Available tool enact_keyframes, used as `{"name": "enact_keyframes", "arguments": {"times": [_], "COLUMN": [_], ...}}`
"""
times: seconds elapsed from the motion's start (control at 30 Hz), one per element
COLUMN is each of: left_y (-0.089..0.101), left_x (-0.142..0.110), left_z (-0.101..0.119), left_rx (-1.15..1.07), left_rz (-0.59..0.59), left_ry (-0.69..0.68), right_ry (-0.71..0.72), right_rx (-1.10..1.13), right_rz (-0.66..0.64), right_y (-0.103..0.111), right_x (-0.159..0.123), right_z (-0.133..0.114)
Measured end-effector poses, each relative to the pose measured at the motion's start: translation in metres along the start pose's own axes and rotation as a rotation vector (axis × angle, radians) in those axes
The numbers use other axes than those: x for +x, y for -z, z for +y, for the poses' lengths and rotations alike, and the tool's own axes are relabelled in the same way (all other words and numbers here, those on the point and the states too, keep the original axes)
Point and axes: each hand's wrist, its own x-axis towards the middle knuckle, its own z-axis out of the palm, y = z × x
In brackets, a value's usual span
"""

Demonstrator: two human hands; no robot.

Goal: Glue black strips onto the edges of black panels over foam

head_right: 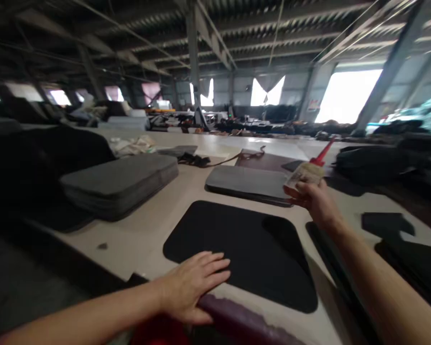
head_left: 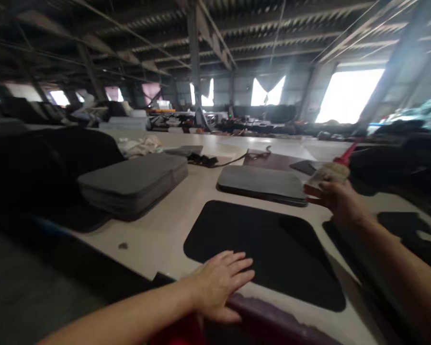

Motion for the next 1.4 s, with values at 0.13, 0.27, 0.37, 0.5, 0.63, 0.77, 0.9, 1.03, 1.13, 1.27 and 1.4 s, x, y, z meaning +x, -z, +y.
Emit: {"name": "enact_keyframes", "arguments": {"times": [0.13, 0.27, 0.37, 0.5, 0.63, 0.77, 0.9, 1.03, 1.13, 1.27, 1.4], "left_y": [-0.002, -0.007, -0.004, 0.001, 0.002, 0.002, 0.005, 0.005, 0.005, 0.005, 0.006], "left_x": [0.003, 0.003, 0.002, 0.000, 0.001, 0.002, 0.002, 0.002, 0.002, 0.003, 0.003], "left_z": [0.001, 0.000, 0.001, 0.005, 0.007, 0.008, 0.010, 0.010, 0.010, 0.010, 0.011], "left_rx": [-0.026, 0.050, 0.102, 0.142, 0.154, 0.152, 0.149, 0.131, 0.130, 0.121, 0.121], "left_rz": [0.013, 0.044, 0.025, 0.008, 0.010, -0.004, -0.025, -0.036, -0.026, -0.022, -0.030], "left_ry": [-0.019, -0.056, -0.075, -0.034, -0.028, -0.037, -0.008, -0.001, 0.002, 0.005, 0.006], "right_ry": [-0.079, -0.082, -0.080, -0.043, -0.055, -0.034, 0.004, 0.126, 0.262, 0.373, 0.449], "right_rx": [0.124, -0.129, -0.238, -0.325, -0.263, -0.172, -0.149, -0.226, -0.297, -0.306, -0.302], "right_rz": [-0.235, -0.408, -0.603, -0.722, -0.750, -0.663, -0.626, -0.654, -0.705, -0.766, -0.784], "right_y": [-0.024, -0.050, -0.072, -0.097, -0.114, -0.133, -0.154, -0.166, -0.170, -0.174, -0.177], "right_x": [-0.043, -0.083, -0.101, -0.110, -0.110, -0.109, -0.107, -0.106, -0.105, -0.103, -0.102], "right_z": [-0.009, -0.017, -0.032, -0.042, -0.039, -0.028, -0.019, -0.020, -0.022, -0.021, -0.017]}}
